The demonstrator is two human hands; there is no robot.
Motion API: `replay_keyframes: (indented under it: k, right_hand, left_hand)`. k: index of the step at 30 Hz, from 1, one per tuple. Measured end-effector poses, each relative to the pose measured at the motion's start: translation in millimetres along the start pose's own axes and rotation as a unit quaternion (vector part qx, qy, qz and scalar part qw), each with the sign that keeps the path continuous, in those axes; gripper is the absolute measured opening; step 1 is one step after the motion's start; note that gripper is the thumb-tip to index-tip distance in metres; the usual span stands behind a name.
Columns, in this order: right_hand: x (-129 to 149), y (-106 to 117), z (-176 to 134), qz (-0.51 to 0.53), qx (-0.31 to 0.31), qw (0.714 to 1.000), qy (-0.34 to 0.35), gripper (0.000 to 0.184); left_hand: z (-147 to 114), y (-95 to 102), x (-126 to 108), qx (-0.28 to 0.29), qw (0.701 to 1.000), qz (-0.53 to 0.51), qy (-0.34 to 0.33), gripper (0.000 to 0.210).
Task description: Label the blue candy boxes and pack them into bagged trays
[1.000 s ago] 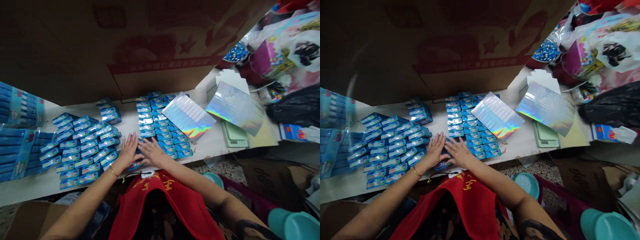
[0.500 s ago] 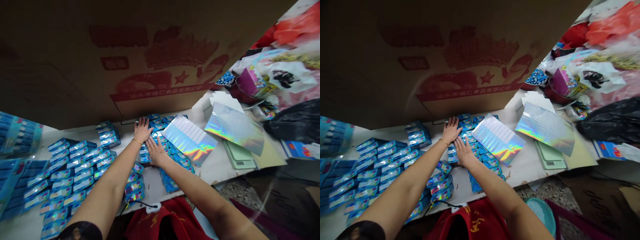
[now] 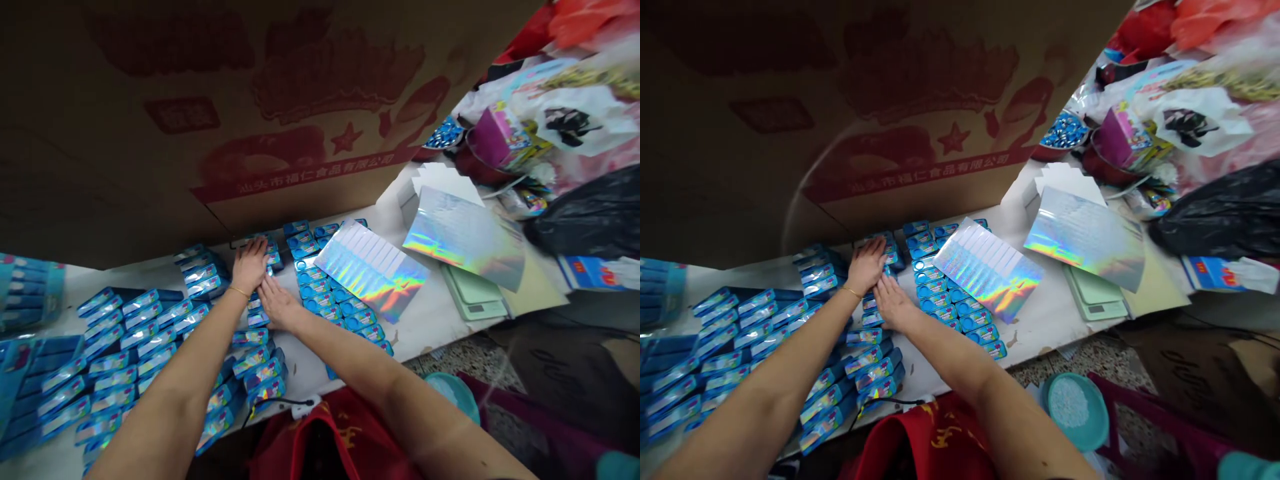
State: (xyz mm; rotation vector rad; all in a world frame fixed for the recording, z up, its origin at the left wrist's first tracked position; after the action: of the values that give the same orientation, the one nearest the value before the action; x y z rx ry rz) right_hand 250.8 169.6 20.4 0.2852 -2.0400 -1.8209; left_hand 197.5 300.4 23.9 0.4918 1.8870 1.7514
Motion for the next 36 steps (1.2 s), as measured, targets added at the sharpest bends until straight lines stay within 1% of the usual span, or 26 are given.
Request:
replay_keyframes:
  k: [2, 4, 6, 8, 11, 12, 14, 15, 16, 17, 18, 19, 20, 22, 25, 27, 28, 29, 31, 33, 34, 36]
  right_hand:
    - [8.1, 0.5, 14.5, 0.008, 0.001, 1.0, 0.01, 0.101]
    - [16.3, 0.5, 27.1, 0.017, -0.011, 1.0, 0.011, 0.1]
    - [22.5, 1.1, 35.6, 0.029, -0.026, 0.999, 0.013, 0.097]
    - [24.8, 4.0, 37.1, 0.044, -0.03, 0.998, 0.023, 0.095]
    - [17.4, 15.1, 20.5, 0.07, -0.02, 0.996, 0.053, 0.089]
    - [11.0, 20.8, 9.4, 0.078, -0.024, 0.995, 0.064, 0.085]
    - [-9.6, 34.2, -19.3, 0.083, -0.054, 0.993, 0.071, 0.073]
    - [-24.2, 41.5, -35.5, 0.082, -0.077, 0.992, 0.058, 0.065]
    - [-41.7, 48.9, -51.8, 0.078, -0.1, 0.992, 0.028, 0.058]
    - [-61.7, 56.0, -67.4, 0.074, -0.121, 0.99, -0.017, 0.054]
    - [-83.7, 62.8, -81.3, 0.072, -0.14, 0.985, -0.075, 0.051]
    - [-106.6, 68.8, -93.0, 0.069, -0.155, 0.977, -0.13, 0.049]
    - [-129.6, 73.8, -101.7, 0.064, -0.164, 0.97, -0.169, 0.048]
    - [-172.2, 80.2, -109.6, 0.053, -0.159, 0.963, -0.209, 0.051]
    - [-220.2, 81.6, -102.1, 0.051, -0.114, 0.965, -0.231, 0.062]
    - [-238.8, 80.7, -92.0, 0.064, -0.085, 0.968, -0.228, 0.07]
    - [-244.8, 80.7, -88.2, 0.076, -0.078, 0.966, -0.234, 0.074]
    - [-249.2, 81.3, -86.6, 0.091, -0.077, 0.96, -0.255, 0.078]
    - [-254.9, 83.6, -93.6, 0.127, -0.081, 0.931, -0.332, 0.081]
    - [-257.2, 85.9, -116.5, 0.154, -0.081, 0.898, -0.403, 0.077]
    - [-257.1, 86.4, -133.4, 0.161, -0.08, 0.888, -0.424, 0.075]
    - [-255.1, 84.5, -173.5, 0.158, -0.08, 0.877, -0.447, 0.072]
  left_hand:
    - [-3.2, 5.1, 15.9, 0.002, 1.0, 0.015, -0.001, 0.051]
    - [-6.9, 10.7, 27.2, 0.007, 0.999, 0.034, 0.001, 0.052]
    - [-10.0, 15.5, 30.7, 0.015, 0.999, 0.051, 0.013, 0.052]
    - [-11.5, 18.8, 25.2, 0.029, 0.998, 0.057, 0.025, 0.051]
    - [-8.8, 21.2, 6.7, 0.031, 0.998, 0.047, 0.041, 0.05]
    - [-6.2, 21.7, -0.1, 0.023, 0.998, 0.043, 0.043, 0.051]
    - [0.7, 22.0, -12.1, 0.004, 0.999, 0.038, 0.035, 0.051]
    - [4.5, 21.5, -16.9, 0.0, 0.999, 0.038, 0.024, 0.05]
    - [8.1, 20.6, -20.8, 0.0, 0.999, 0.039, 0.012, 0.05]
    - [11.1, 19.3, -23.4, 0.004, 0.999, 0.04, 0.003, 0.05]
    - [13.3, 17.8, -24.7, 0.009, 0.999, 0.041, -0.003, 0.05]
    - [14.5, 16.3, -24.5, 0.012, 0.999, 0.041, -0.006, 0.051]
    - [14.7, 15.2, -22.9, 0.012, 0.999, 0.043, -0.007, 0.053]
    - [12.6, 14.5, -15.6, 0.006, 0.999, 0.052, -0.001, 0.054]
    - [7.4, 18.2, 0.1, 0.001, 0.996, 0.079, 0.029, 0.051]
    - [5.0, 22.3, 5.9, 0.0, 0.994, 0.091, 0.063, 0.051]
    - [4.4, 24.2, 5.1, -0.004, 0.993, 0.088, 0.076, 0.051]
    - [4.1, 25.7, 1.0, -0.01, 0.994, 0.077, 0.079, 0.053]
    - [4.5, 27.1, -17.2, -0.027, 0.998, 0.032, 0.054, 0.056]
    - [5.2, 26.3, -44.5, -0.041, 0.999, -0.028, 0.002, 0.055]
    - [5.5, 25.3, -59.1, -0.045, 0.997, -0.057, -0.02, 0.055]
    - [5.3, 23.4, -85.4, -0.046, 0.992, -0.108, -0.043, 0.054]
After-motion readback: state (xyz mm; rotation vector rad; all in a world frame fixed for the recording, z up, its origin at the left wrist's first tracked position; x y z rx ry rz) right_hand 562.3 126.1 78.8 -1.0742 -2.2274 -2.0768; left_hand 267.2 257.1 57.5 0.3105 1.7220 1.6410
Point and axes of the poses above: each hand's wrist, its own z-axis towards the middle knuckle, its own y-axis out of the back of the hand, x = y × z, the point moved 1 cm from there along z, towards the middle knuckle, and after that the axes turned 5 degrees about y, right-handed, at the moved point
